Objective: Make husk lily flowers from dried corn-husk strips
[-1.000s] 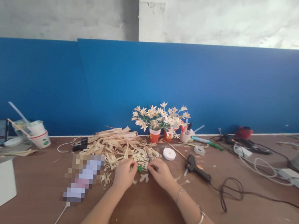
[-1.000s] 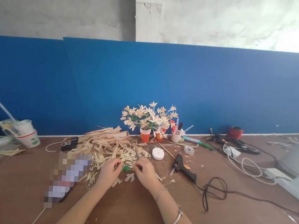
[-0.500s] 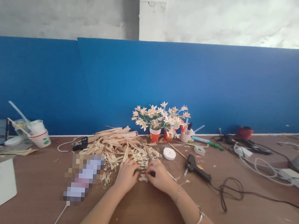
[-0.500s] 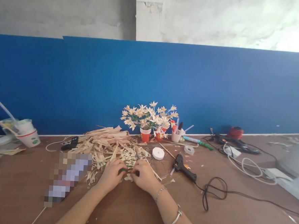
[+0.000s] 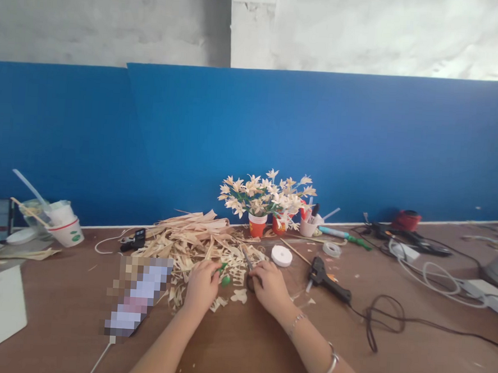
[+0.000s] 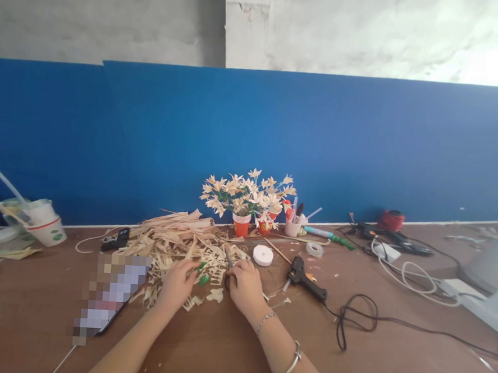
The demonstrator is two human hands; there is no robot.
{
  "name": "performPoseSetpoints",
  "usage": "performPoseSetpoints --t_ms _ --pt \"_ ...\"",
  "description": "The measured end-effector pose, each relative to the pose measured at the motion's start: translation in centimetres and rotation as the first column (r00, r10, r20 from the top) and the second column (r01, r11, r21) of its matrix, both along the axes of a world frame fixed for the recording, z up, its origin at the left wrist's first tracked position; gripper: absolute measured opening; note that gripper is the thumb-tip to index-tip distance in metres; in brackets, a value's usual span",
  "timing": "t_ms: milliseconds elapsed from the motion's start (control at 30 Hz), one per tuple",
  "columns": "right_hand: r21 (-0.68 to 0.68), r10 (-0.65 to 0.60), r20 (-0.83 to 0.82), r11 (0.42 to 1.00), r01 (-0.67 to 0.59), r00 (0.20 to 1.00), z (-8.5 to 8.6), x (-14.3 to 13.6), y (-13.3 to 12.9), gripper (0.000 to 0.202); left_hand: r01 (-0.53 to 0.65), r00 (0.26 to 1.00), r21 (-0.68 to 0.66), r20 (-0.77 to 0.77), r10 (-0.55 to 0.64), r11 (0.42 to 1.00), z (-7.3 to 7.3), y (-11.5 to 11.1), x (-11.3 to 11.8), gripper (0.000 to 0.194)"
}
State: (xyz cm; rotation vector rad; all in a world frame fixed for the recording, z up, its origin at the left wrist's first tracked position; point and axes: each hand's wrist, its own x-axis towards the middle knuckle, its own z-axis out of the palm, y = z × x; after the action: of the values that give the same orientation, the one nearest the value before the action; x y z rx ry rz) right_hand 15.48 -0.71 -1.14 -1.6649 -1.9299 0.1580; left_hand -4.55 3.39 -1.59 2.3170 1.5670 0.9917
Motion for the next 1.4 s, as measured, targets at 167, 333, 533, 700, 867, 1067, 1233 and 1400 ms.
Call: performPoseSetpoints --t_ms 167,333,533,700,867,1067,1233,1400 --pt "0.006 -0.043 -0.010 0.999 0.043 0.999 0.1 0.1 -0.1 0.026 -0.053 0.964 -0.013 0.261 0.054 0.999 0.7 0.6 -0.8 0.022" --pt "0.014 -0.047 0.002 0.999 0.047 0.999 0.1 0.1 -0.1 0.024 -0.054 0.892 -0.173 0.435 0.125 0.983 1.1 1.1 -1.6 0.022" --pt "-0.006 -0.054 0.006 0.999 0.054 0.999 0.3 0.1 -0.2 0.023 -0.017 0.950 -0.204 0.302 0.080 0.979 1.6 0.9 -1.8 0.020" --pt "-0.013 -0.063 0.000 0.998 0.063 0.998 0.5 0.0 -0.2 0.023 -0.048 0.982 0.003 -0.182 0.048 0.999 1.8 0.0 -1.6 0.014" --pt "0.003 -0.051 0.013 0.999 0.051 0.999 0.5 -0.1 -0.3 0.022 -0.082 0.949 0.026 -0.302 0.086 0.996 1.4 -0.1 -1.5 0.013" --pt "-0.009 -0.064 0.014 0.998 0.064 0.998 0.5 -0.2 -0.3 0.021 -0.123 0.959 0.050 -0.253 0.131 0.991 1.8 -0.2 -1.5 0.020" --pt "0.025 -0.049 -0.067 0.998 0.051 0.997 0.6 -0.2 -0.3 0.019 -0.182 0.979 0.095 -0.070 0.189 0.979 2.4 -0.5 -1.2 0.019" --pt "0.063 0.061 -0.356 0.997 -0.041 0.933 1.1 -1.1 -0.5 0.017 0.057 0.921 -0.092 0.389 -0.017 0.994 2.7 -1.0 0.3 0.018"
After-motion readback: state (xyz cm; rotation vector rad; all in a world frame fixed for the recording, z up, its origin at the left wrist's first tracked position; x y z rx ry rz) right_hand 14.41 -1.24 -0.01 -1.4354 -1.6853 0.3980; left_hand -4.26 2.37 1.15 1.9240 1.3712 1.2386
